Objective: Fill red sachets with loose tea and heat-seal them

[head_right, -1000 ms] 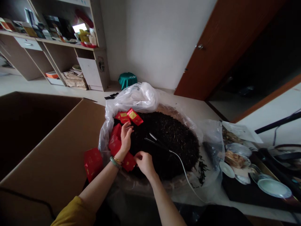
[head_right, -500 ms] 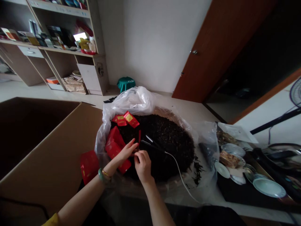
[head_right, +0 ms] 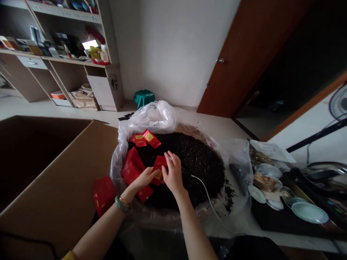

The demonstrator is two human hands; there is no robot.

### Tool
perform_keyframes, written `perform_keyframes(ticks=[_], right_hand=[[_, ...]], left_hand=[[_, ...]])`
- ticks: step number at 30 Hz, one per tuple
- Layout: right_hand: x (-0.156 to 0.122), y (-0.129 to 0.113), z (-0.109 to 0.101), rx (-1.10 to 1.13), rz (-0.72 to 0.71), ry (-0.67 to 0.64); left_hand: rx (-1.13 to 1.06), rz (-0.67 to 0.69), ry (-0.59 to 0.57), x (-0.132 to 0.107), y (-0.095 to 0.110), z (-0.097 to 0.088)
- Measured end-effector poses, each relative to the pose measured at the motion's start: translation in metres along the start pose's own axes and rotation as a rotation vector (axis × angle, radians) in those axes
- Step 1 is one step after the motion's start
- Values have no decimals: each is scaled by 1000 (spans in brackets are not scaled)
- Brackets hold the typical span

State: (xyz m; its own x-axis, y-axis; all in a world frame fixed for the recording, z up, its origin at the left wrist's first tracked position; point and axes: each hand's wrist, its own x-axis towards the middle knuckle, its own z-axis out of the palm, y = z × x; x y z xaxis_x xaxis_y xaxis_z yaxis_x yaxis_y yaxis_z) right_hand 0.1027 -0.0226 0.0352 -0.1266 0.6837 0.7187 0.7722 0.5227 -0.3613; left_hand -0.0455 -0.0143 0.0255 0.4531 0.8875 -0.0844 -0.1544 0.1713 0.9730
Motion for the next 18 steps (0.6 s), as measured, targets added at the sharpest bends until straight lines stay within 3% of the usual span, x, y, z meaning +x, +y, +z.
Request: perform_keyframes(ticks=[3,10,14,18], right_hand=[[5,6,-1,9,-56,-62],[-19,2,9,-14,-48,57],[-20,-3,2,-84,58,161],[-11,-2,-9,-76,88,28]], left_hand=[[24,-29,-12,-1,-1,1],[40,-62,-10,-1,-8,3],[111,-59,-19,-1,-12,6],[279,-26,-58,-3,-13,8]])
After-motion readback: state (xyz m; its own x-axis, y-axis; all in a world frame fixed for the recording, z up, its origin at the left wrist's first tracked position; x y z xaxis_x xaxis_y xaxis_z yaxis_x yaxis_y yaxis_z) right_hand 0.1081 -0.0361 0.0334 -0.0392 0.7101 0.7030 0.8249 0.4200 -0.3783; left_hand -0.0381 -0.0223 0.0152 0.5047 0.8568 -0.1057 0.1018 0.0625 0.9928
